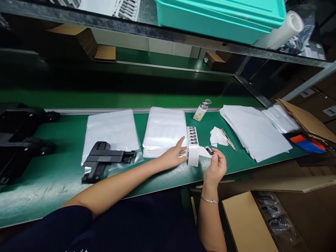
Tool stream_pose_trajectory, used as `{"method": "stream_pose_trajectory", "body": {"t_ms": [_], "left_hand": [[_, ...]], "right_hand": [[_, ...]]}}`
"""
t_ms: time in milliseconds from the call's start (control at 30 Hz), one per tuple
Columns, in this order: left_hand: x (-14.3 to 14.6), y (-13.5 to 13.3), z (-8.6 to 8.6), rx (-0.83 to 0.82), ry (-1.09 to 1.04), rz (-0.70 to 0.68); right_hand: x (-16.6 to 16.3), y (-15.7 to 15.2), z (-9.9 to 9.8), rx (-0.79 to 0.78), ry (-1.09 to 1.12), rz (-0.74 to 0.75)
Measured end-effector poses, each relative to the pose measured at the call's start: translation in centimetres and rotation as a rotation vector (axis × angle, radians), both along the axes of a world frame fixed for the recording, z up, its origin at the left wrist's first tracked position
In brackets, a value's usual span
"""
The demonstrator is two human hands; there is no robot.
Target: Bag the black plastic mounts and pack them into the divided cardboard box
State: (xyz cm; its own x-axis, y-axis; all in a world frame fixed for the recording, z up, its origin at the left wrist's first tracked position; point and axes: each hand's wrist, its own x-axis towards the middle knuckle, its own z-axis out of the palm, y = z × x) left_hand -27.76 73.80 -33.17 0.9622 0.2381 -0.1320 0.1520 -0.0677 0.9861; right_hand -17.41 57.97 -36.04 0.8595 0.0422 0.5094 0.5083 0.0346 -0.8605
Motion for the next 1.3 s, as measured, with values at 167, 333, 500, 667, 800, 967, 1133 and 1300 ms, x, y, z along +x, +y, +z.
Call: {"method": "stream_pose_trajectory", "body": {"t_ms": [167,333,500,667,800,967,1133,1300], "left_hand": [[-12.8,11.8,2.4,0.694,0.18,0.279],[-23.2,17.9,-1.4,0.779,0.378,0.442],[-22.9,11.9,-4.2,0.706,0.343,0.62],[-21.5,8.7,-4.2,0.611,0.201,0.673],[-21.6,9.0,-3.8,0.58,0.2,0.659],[-21.6,9.0,-3.3,0.557,0.206,0.66],[-21.6,8.9,-3.4,0.548,0.194,0.662],[-21.7,8.9,-3.4,0.548,0.203,0.659]], "right_hand": [[0.2,0.1,-0.1,0.146,0.532,0.219],[-2.2,4.6,0.2,0.049,0.507,0.468],[-9.9,12.4,1.6,-0.373,0.337,0.926],[-14.5,17.5,1.2,-0.657,0.245,1.033],[-14.6,18.5,1.0,-0.735,0.225,0.993],[-14.7,18.7,1.5,-0.793,0.226,0.986],[-14.9,18.7,1.6,-0.829,0.202,0.979],[-15.0,18.7,1.8,-0.843,0.19,0.973]]}}
